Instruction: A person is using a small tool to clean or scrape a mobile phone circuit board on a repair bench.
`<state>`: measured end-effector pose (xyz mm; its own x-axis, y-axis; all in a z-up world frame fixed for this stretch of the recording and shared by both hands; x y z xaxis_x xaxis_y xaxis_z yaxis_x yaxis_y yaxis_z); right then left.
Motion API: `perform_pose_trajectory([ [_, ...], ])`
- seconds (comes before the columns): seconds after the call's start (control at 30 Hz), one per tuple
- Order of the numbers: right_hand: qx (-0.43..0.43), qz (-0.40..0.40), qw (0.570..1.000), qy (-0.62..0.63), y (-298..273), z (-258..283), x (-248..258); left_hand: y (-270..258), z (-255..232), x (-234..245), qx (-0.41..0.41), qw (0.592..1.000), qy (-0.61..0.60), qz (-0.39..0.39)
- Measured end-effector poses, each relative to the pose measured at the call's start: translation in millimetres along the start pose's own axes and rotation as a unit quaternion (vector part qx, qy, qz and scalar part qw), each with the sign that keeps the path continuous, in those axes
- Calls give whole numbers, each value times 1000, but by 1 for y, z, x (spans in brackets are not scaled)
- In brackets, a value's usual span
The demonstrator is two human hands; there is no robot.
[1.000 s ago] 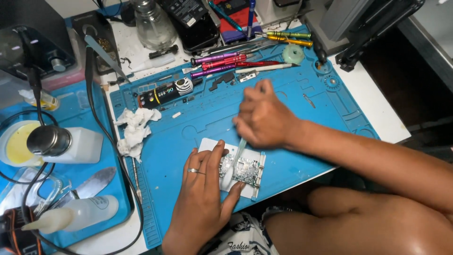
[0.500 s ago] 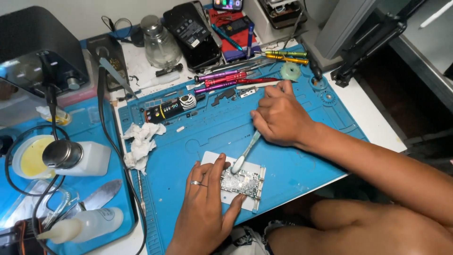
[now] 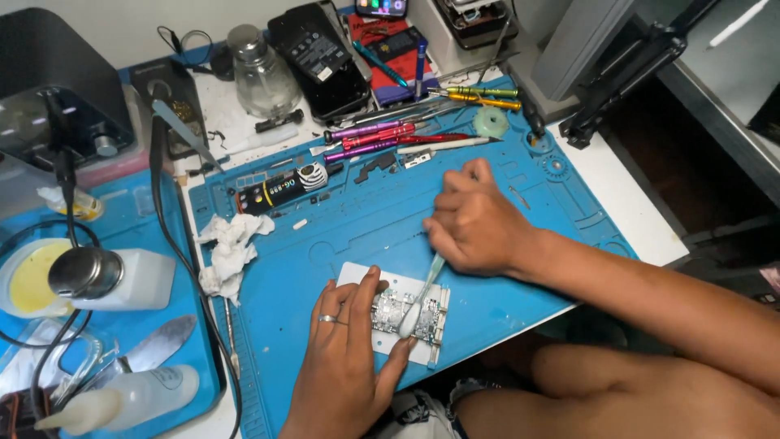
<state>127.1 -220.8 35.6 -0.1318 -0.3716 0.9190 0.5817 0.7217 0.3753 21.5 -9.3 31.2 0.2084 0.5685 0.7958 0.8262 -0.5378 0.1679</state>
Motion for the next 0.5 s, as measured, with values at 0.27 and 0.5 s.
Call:
perform_pose_trajectory([
  [0.27,-53,7,998,-39,-1,-14,-3,-2,-2,1,-6,1000,1,-5],
  [0.5,-32,11,999,-37,3,-23,-8,2,-6,4,-16,1000,2,-16],
])
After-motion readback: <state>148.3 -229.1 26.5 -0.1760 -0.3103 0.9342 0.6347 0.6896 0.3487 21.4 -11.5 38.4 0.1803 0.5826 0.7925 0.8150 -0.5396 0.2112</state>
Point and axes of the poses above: each hand's wrist, its own y-axis towards the middle knuckle, its own x-axis out of the back of the hand, z = x × y, the point moved 3 cm from there along y, towards the middle knuckle, and after that the axes turned 8 degrees about z, right-handed, at the moved point
